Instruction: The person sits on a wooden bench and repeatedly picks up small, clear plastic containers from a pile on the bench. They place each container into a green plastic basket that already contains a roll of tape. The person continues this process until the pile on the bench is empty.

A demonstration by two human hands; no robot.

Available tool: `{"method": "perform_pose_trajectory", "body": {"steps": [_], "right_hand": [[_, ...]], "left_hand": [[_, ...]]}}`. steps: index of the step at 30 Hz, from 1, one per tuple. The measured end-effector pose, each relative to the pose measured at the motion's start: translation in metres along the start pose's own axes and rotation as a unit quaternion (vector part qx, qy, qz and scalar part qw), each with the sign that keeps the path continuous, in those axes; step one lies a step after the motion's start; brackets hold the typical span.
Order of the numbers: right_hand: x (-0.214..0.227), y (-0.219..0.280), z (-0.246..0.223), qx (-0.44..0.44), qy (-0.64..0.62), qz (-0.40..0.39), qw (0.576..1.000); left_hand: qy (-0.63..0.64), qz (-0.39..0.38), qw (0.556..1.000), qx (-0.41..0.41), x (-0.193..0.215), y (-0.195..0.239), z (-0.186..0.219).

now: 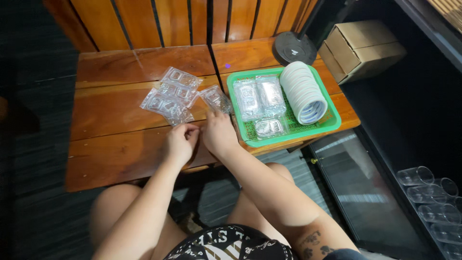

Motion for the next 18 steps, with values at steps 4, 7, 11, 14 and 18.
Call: {"method": "perform_pose_trajectory", "body": {"steps": [4, 7, 11, 14, 18], "right_hand": [[0.012, -0.011, -0.005, -0.075, -0.037, 0.012, 0.996], [0.005, -0.02, -0.005, -0.135, -0.019, -0.047, 0.99], [-0.041, -0.026, 0.012, -0.165, -0.054, -0.038, 0.984], [-0.058, -0.025, 0.02, -0.184, -0.118, -0.023, 0.976], [-0.066, -0.024, 0.022, -0.189, -0.122, -0.018, 0.974]], "left_hand": [[0.036, 0.033, 0.998, -0.043, -0.018, -0.003, -0.015], [0.046, 0.054, 0.996, -0.06, -0.012, 0.001, -0.01], [0.04, 0.07, 0.996, -0.024, -0.011, 0.001, -0.008], [0.025, 0.065, 0.998, 0.009, -0.016, -0.003, -0.011], [0.009, 0.057, 0.997, 0.041, -0.019, -0.007, -0.005]]}}
Point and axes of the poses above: each hand's wrist, its own y-axis away from the middle knuckle, its own x-axis out of the back of the hand, z = x × y, the point moved 2 cm from there along -y, towards the middle knuckle, and after that the axes turned 11 degrees about x, right-handed, at the moved point
